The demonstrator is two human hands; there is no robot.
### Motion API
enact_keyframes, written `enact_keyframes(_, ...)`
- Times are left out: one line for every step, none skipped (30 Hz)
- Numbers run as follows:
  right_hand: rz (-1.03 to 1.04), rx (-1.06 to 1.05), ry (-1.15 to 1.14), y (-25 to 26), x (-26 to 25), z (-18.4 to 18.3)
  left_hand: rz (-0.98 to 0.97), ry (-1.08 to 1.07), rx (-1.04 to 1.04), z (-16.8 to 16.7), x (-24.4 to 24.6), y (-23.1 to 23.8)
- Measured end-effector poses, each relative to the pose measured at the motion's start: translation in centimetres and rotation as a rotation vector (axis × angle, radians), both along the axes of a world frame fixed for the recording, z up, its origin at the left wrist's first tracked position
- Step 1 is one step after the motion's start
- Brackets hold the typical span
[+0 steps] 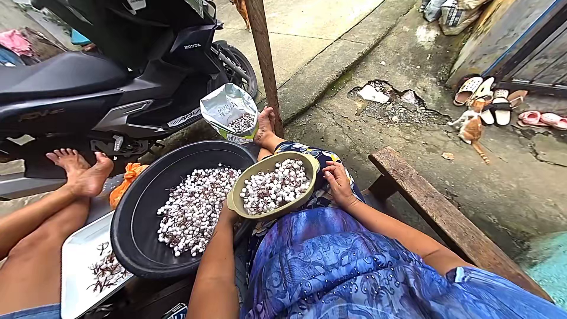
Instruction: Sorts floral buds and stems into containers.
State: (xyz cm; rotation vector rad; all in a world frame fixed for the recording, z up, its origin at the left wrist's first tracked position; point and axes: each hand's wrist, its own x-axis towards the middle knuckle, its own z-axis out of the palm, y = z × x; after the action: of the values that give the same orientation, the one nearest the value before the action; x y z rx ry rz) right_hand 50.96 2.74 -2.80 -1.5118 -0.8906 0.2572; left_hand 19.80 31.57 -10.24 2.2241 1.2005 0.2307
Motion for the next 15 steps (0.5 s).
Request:
enact_keyframes(-0.003, 0.003, 0.000, 0.0, 0.0, 0.0, 0.002, 0.043, -0.046, 1.7, 0.2, -0.8)
enact_keyframes(-0.004, 0.006, 0.004, 0.1, -0.1, 0.0, -0.005, 0.075, -0.091, 3.5, 0.4, -1.7)
enact_keyframes(-0.005, 0.009, 0.007, 0.1, -0.1, 0.0, -0.016, 0.100, -0.088, 4.0, 0.5, -2.3)
enact_keyframes(-0.005, 0.010, 0.008, 0.1, 0.0, 0.0, -0.022, 0.117, -0.079, 3.8, 0.4, -2.5)
enact_keyframes(-0.003, 0.008, 0.009, 0.0, 0.0, 0.0, -0.029, 0.133, -0.073, 3.5, 0.3, -2.4)
enact_keyframes(-0.003, 0.006, 0.011, 0.0, -0.1, 0.0, -0.034, 0.166, -0.069, 3.4, 0.3, -2.4)
enact_keyframes(-0.002, 0.004, 0.015, 0.0, -0.1, 0.0, -0.037, 0.204, -0.065, 3.3, 0.3, -2.3)
enact_keyframes(-0.001, 0.003, 0.017, 0.0, -0.1, 0.1, -0.034, 0.226, -0.060, 3.2, 0.3, -2.2)
enact_keyframes(0.000, 0.002, 0.019, 0.0, -0.1, 0.1, -0.021, 0.223, -0.059, 3.2, 0.3, -2.2)
enact_keyframes(0.003, 0.000, 0.020, 0.0, 0.0, 0.2, -0.005, 0.202, -0.065, 3.4, 0.3, -2.2)
enact_keyframes(0.003, 0.000, 0.021, 0.0, 0.0, 0.2, 0.016, 0.168, -0.080, 4.0, 0.4, -2.5)
enact_keyframes(0.002, 0.002, 0.020, 0.0, -0.1, 0.2, 0.045, 0.140, -0.110, 4.7, 0.6, -2.9)
enact_keyframes(-0.002, 0.004, 0.015, 0.0, -0.1, 0.2, 0.062, 0.146, -0.128, 5.0, 0.7, -3.0)
enact_keyframes(-0.004, 0.006, 0.013, 0.0, -0.1, 0.2, 0.065, 0.167, -0.122, 4.4, 0.7, -2.6)
enact_keyframes(-0.003, 0.007, 0.012, 0.0, -0.1, 0.1, 0.059, 0.194, -0.099, 3.7, 0.6, -2.1)
